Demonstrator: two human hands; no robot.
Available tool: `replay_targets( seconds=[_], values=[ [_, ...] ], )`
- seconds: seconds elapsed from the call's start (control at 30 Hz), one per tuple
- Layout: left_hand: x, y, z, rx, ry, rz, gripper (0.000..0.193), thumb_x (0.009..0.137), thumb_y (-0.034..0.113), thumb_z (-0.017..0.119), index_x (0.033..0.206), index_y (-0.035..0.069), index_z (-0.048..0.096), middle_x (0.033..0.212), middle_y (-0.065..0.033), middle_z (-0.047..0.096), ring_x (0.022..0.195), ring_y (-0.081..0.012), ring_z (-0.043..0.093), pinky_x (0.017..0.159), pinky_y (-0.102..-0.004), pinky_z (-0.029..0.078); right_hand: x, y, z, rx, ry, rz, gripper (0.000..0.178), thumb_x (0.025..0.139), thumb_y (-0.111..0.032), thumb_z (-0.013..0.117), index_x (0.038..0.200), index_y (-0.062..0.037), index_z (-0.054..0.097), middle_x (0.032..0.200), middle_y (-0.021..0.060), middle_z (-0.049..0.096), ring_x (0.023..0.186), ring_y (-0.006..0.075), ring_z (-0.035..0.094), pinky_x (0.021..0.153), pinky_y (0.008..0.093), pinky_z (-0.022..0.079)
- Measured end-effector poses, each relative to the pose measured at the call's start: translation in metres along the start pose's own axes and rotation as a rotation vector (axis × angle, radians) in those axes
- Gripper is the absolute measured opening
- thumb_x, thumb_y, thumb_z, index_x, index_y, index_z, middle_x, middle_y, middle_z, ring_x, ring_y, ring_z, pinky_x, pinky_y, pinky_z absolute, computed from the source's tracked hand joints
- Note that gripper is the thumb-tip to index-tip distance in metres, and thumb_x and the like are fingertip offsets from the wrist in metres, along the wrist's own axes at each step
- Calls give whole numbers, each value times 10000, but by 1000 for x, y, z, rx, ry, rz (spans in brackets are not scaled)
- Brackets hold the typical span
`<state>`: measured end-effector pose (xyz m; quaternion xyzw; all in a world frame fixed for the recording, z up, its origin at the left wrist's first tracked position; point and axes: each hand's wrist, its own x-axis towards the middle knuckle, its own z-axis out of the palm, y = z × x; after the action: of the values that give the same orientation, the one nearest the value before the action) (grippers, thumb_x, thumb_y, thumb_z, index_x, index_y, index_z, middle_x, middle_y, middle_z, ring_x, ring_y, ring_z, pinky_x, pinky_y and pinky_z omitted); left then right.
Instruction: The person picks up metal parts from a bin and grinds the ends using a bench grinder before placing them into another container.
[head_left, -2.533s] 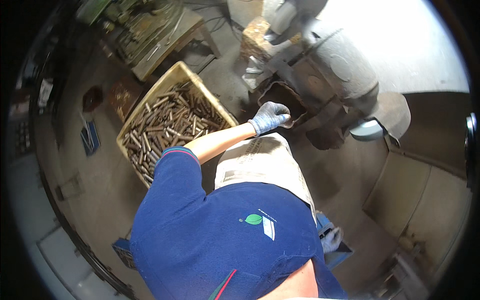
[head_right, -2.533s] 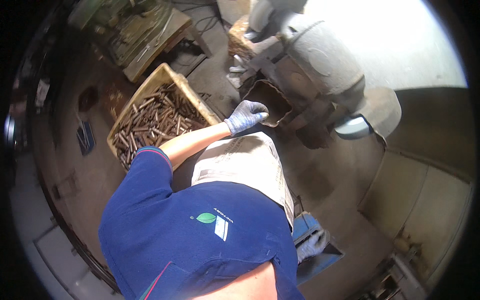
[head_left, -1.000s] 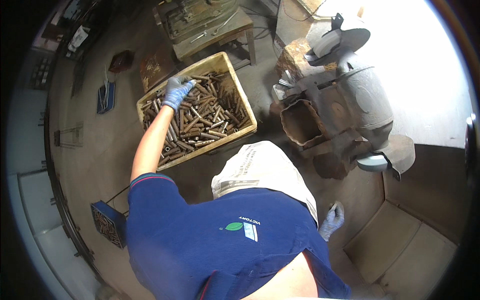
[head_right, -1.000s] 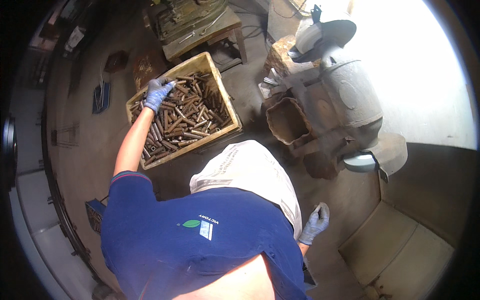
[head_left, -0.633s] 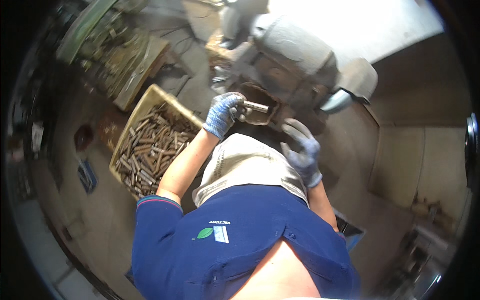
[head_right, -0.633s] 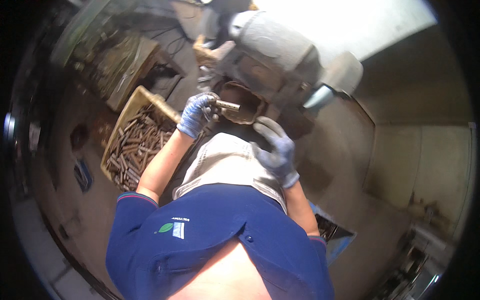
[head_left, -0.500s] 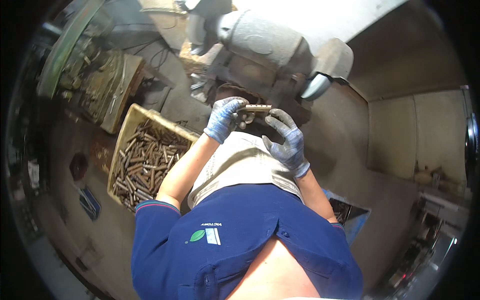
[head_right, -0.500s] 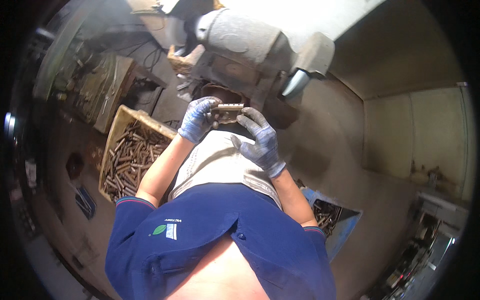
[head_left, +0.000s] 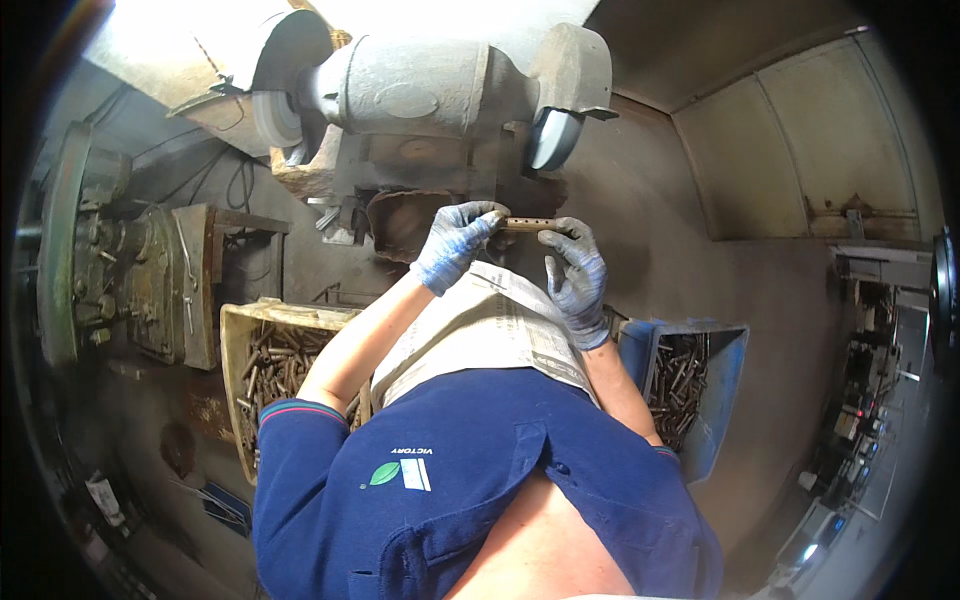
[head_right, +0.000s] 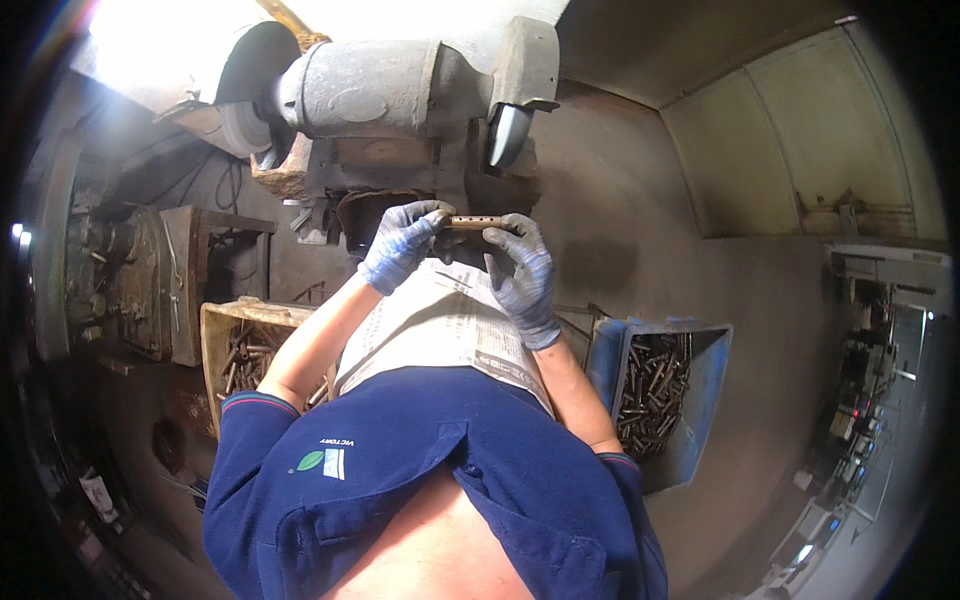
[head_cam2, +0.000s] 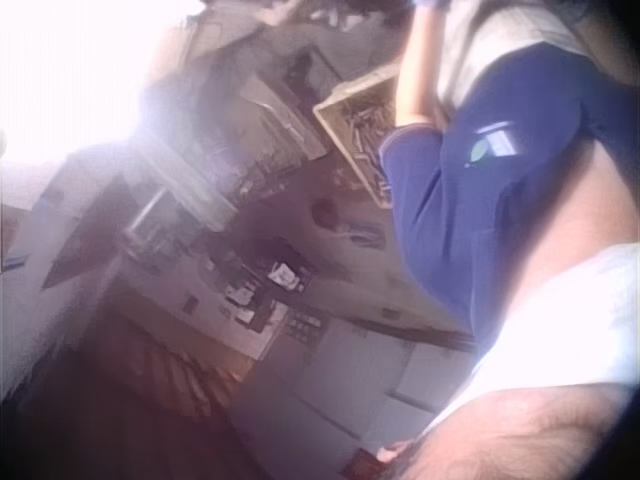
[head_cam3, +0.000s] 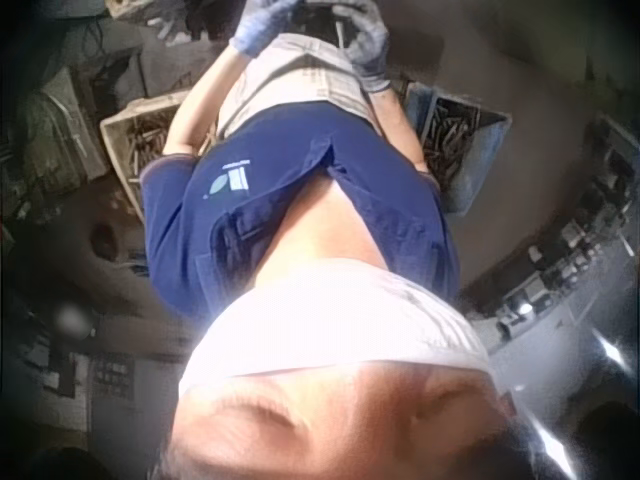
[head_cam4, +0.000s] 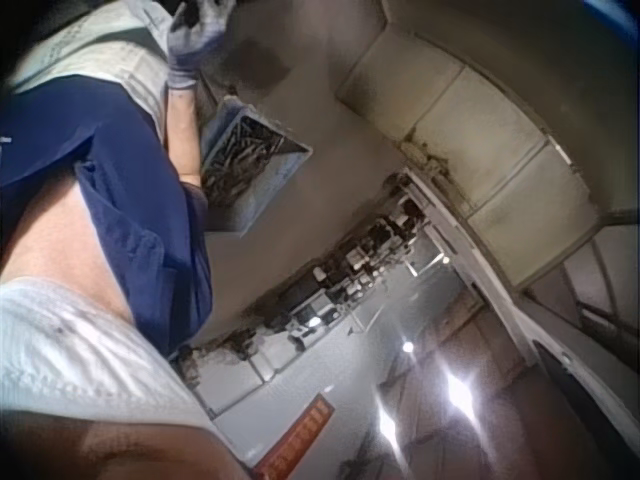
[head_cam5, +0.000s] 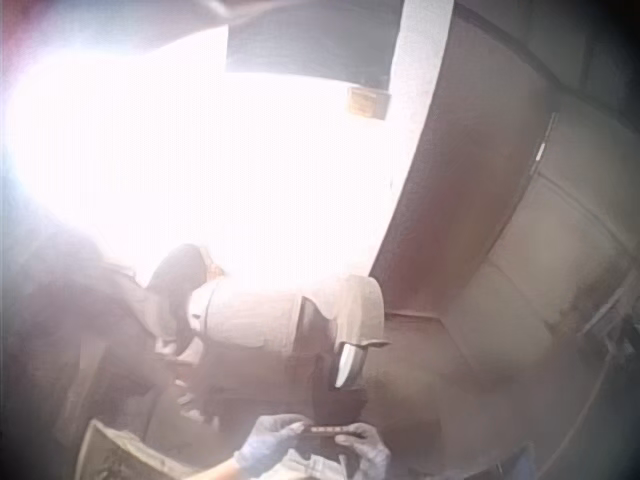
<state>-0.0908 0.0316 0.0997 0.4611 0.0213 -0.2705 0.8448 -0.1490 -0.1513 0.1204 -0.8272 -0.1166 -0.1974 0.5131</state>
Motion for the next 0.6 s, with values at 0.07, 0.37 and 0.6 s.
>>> replay_targets(
  seconds=[0.07, 0.37, 0.6],
  values=[
    [8, -2, 1, 45, -29, 23, 250, 879, 140, 593, 1056, -37, 587, 834, -95, 648, 695, -136, 628, 613, -257, 525, -4, 3, -1, 7, 39, 57, 180, 784, 12, 605, 957, -4, 655, 1054, 112, 544, 1012, 215, 533, 873, 290, 432],
    [27, -15, 3, 184, 81, 189, 196, 853, 37, 598, 1028, -51, 596, 882, -78, 645, 737, -104, 599, 667, -256, 541, -4, 30, 2, 309, 218, 269, 148, 825, 16, 589, 947, 8, 673, 1048, 91, 552, 970, 173, 554, 851, 257, 444],
    [56, -25, 1, 214, 170, 178, 125, 837, 45, 621, 940, -21, 641, 798, -34, 646, 702, -69, 587, 613, -212, 490, 11, 62, -3, 458, 87, 273, 186, 889, -14, 503, 1009, 42, 633, 1144, 115, 492, 1048, 213, 532, 926, 349, 470]
  ],
)
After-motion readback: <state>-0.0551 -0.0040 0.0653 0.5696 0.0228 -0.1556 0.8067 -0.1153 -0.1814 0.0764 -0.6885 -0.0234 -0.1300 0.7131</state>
